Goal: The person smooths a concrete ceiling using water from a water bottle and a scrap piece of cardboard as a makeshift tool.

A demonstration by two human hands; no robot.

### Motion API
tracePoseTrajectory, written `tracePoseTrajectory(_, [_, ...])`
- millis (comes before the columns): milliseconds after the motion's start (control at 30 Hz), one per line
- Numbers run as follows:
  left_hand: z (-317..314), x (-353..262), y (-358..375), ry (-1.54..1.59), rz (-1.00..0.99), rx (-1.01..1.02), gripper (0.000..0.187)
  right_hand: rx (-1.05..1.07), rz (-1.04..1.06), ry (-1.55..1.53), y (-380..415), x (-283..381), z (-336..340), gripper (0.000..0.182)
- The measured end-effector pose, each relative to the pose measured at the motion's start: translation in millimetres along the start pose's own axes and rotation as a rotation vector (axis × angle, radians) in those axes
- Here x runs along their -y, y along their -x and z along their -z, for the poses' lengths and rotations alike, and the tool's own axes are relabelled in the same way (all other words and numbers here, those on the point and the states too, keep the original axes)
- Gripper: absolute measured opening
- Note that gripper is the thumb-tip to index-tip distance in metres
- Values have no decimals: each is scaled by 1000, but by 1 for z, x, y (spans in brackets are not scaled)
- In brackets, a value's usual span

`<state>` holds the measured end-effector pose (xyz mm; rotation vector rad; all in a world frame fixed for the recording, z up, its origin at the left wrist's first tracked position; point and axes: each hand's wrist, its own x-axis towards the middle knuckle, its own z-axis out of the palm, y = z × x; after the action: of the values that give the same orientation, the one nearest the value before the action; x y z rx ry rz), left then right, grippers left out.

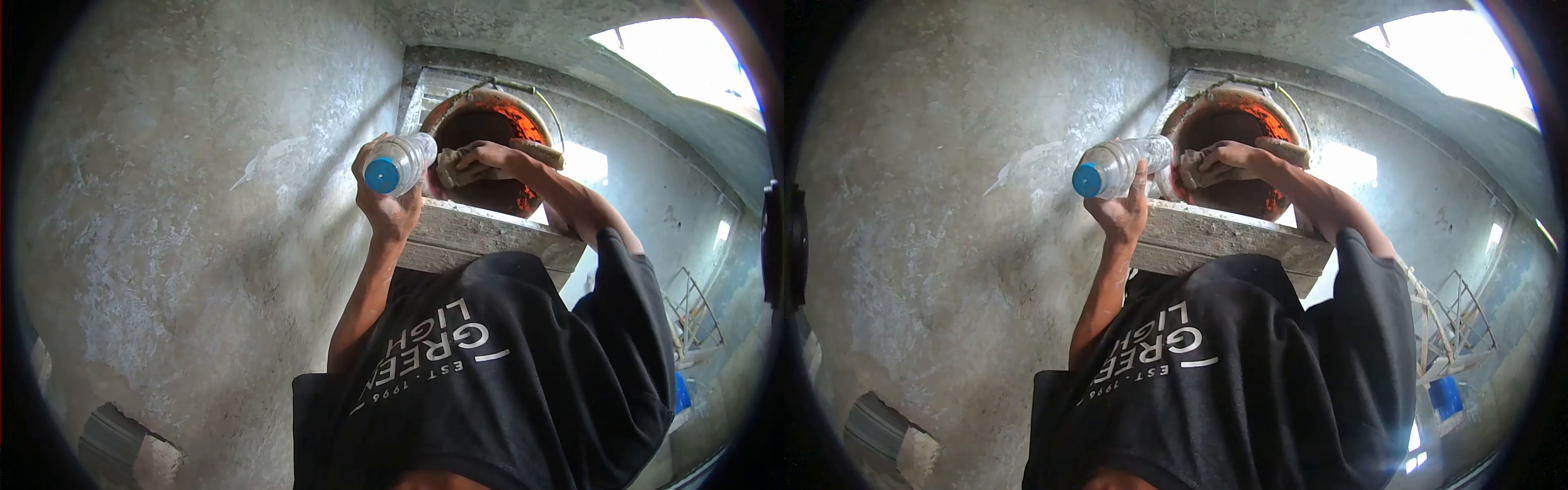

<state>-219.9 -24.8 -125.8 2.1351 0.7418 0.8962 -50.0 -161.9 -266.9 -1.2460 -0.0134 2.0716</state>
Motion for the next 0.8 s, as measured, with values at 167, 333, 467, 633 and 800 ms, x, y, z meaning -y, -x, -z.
tracePoseTrajectory(167, [0,-1,6,40,127,-43,40,22,265,-437,68,44,-24,38])
tracePoseTrajectory(333, [-3,7,13,89,194,-72,33,202,848,-466,79,56,-21,39])
tracePoseTrajectory(467, [-2,19,21,101,217,20,56,-323,609,-405,101,114,-49,32])
tracePoseTrajectory(633, [4,3,4,107,147,41,56,-141,922,-567,32,148,-11,33])
tracePoseTrajectory(800, [16,-6,-32,125,88,94,57,-297,1230,-733,16,233,7,31])
